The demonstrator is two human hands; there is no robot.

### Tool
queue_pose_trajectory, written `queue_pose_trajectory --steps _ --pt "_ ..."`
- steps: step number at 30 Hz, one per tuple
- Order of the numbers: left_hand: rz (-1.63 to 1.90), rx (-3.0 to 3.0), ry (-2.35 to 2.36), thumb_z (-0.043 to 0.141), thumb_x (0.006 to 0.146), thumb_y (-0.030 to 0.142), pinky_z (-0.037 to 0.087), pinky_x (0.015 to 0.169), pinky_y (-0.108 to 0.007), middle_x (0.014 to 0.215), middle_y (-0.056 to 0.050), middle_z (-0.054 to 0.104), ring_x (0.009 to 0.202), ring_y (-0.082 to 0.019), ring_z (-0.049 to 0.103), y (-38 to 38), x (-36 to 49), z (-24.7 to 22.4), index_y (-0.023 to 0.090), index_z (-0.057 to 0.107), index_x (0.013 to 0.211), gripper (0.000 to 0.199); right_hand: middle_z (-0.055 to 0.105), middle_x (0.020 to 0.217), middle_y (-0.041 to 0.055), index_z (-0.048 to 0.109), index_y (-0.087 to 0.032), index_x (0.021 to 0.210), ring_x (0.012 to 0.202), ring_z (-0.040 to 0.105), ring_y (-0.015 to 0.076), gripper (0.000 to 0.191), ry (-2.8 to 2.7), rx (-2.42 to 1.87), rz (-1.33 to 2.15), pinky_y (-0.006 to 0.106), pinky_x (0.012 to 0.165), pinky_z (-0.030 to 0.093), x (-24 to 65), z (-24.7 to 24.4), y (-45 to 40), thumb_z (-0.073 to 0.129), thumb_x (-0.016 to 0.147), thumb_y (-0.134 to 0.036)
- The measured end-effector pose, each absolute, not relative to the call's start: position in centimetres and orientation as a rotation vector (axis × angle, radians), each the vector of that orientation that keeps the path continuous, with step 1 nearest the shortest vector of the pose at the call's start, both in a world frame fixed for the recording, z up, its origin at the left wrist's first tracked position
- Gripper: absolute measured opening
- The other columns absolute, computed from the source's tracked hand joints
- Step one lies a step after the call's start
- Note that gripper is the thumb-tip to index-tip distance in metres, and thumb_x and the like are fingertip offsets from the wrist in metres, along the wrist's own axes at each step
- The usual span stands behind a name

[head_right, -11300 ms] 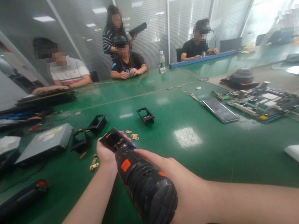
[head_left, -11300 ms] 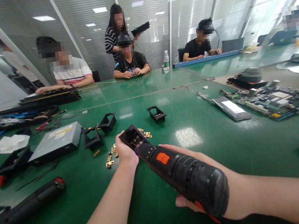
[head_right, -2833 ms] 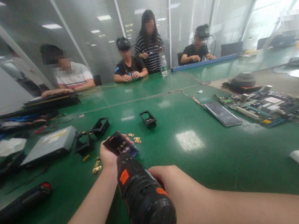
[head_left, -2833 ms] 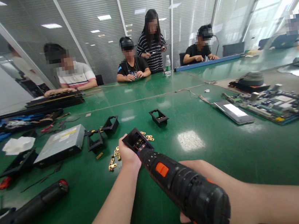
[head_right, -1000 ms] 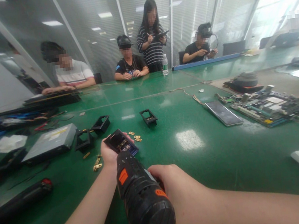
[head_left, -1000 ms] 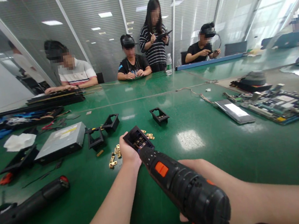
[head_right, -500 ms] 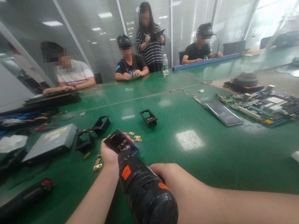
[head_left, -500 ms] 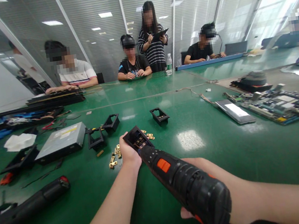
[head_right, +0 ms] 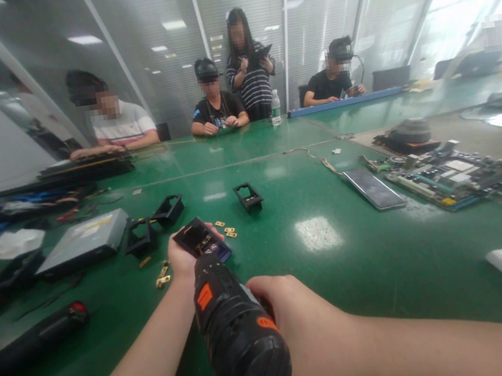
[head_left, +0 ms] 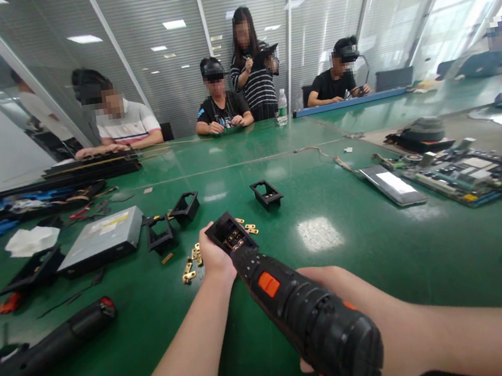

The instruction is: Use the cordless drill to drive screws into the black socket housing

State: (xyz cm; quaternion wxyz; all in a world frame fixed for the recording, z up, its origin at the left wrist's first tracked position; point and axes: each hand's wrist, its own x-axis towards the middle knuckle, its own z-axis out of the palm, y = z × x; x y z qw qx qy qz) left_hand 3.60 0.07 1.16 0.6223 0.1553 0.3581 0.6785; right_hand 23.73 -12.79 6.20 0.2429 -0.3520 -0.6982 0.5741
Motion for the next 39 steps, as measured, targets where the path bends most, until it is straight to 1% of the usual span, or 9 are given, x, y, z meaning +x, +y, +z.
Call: queue_pose_trajectory --steps 2,6,11,14,19,24,30,36,39 --pt "1.572 0.372 0.816 0.041 0.081 0.039 0.053 0.052 -0.035 0.061 -0.01 0.065 0.054 -0.024 0.065 0.2 3.5 0.9 0.012 0.067 0.07 0.039 0.06 0.079 0.0012 0.055 -0.012 0.118 0.07 0.058 0.0198 0.056 -1.879 -0.952 1.596 0.029 0.06 0.047 23.7 6.4 -12.8 0.078 0.068 -0.022" --pt "1.578 0.41 0.807 0.043 0.081 0.042 0.054 0.052 -0.038 0.062 -0.011 0.066 0.055 -0.026 0.065 0.7 3.2 0.2 0.012 0.068 0.07 0.041 0.057 0.075 -0.002 0.058 -0.013 0.097 0.069 0.05 0.0153 0.039 -1.834 -0.958 1.682 0.026 0.058 0.042 23.6 6.8 -12.7 0.079 0.064 -0.015" --pt "1.545 0.381 0.785 0.047 0.079 0.041 0.054 0.051 -0.037 0.063 -0.01 0.068 0.056 -0.025 0.066 0.6 3.0 0.1 0.013 0.069 0.073 0.037 0.059 0.078 -0.0017 0.059 -0.014 0.102 0.071 0.053 0.0163 0.048 -1.806 -1.009 1.684 0.026 0.06 0.044 23.6 6.6 -12.7 0.08 0.059 -0.013" --pt "1.543 0.386 0.793 0.046 0.08 0.041 0.053 0.05 -0.035 0.062 -0.009 0.067 0.054 -0.024 0.064 0.3 3.1 0.5 0.013 0.069 0.071 0.037 0.058 0.075 -0.0023 0.06 -0.013 0.1 0.068 0.051 0.0145 0.046 -1.774 -0.998 1.714 0.025 0.058 0.042 23.6 6.5 -12.7 0.08 0.059 -0.011" --pt "1.531 0.391 0.83 0.043 0.082 0.041 0.054 0.052 -0.036 0.062 -0.011 0.067 0.055 -0.025 0.065 0.1 3.2 0.9 0.012 0.069 0.071 0.04 0.063 0.081 0.0017 0.059 -0.012 0.111 0.072 0.059 0.0187 0.054 -1.812 -0.984 1.659 0.028 0.061 0.047 23.6 6.2 -12.9 0.081 0.063 -0.021" --pt "1.543 0.385 0.809 0.043 0.082 0.039 0.053 0.051 -0.035 0.06 -0.01 0.066 0.053 -0.024 0.064 0.1 3.3 1.0 0.013 0.068 0.07 0.038 0.06 0.078 -0.0017 0.059 -0.014 0.101 0.07 0.053 0.0148 0.047 -1.809 -0.971 1.696 0.025 0.059 0.043 23.5 6.5 -12.7 0.079 0.058 -0.009" --pt "1.534 0.392 0.801 0.043 0.082 0.041 0.054 0.051 -0.036 0.06 -0.011 0.066 0.054 -0.025 0.065 0.1 3.1 0.8 0.011 0.068 0.072 0.04 0.057 0.077 -0.0025 0.057 -0.014 0.095 0.069 0.051 0.014 0.041 -1.827 -0.986 1.691 0.025 0.058 0.042 23.5 6.6 -12.6 0.078 0.06 -0.009" --pt "1.567 0.406 0.821 0.042 0.081 0.04 0.054 0.051 -0.036 0.059 -0.011 0.066 0.054 -0.025 0.065 0.3 3.1 0.6 0.012 0.067 0.067 0.04 0.06 0.081 -0.0026 0.059 -0.015 0.107 0.071 0.053 0.0137 0.05 -1.829 -0.949 1.707 0.024 0.06 0.045 23.5 6.5 -12.6 0.079 0.061 -0.009" --pt "1.551 0.427 0.806 0.04 0.081 0.04 0.054 0.05 -0.036 0.06 -0.012 0.066 0.055 -0.025 0.065 0.4 3.1 0.4 0.012 0.068 0.068 0.042 0.059 0.078 -0.0048 0.058 -0.016 0.092 0.068 0.05 0.0116 0.038 -1.917 -0.88 1.699 0.022 0.059 0.043 23.7 6.4 -12.1 0.079 0.062 -0.008"
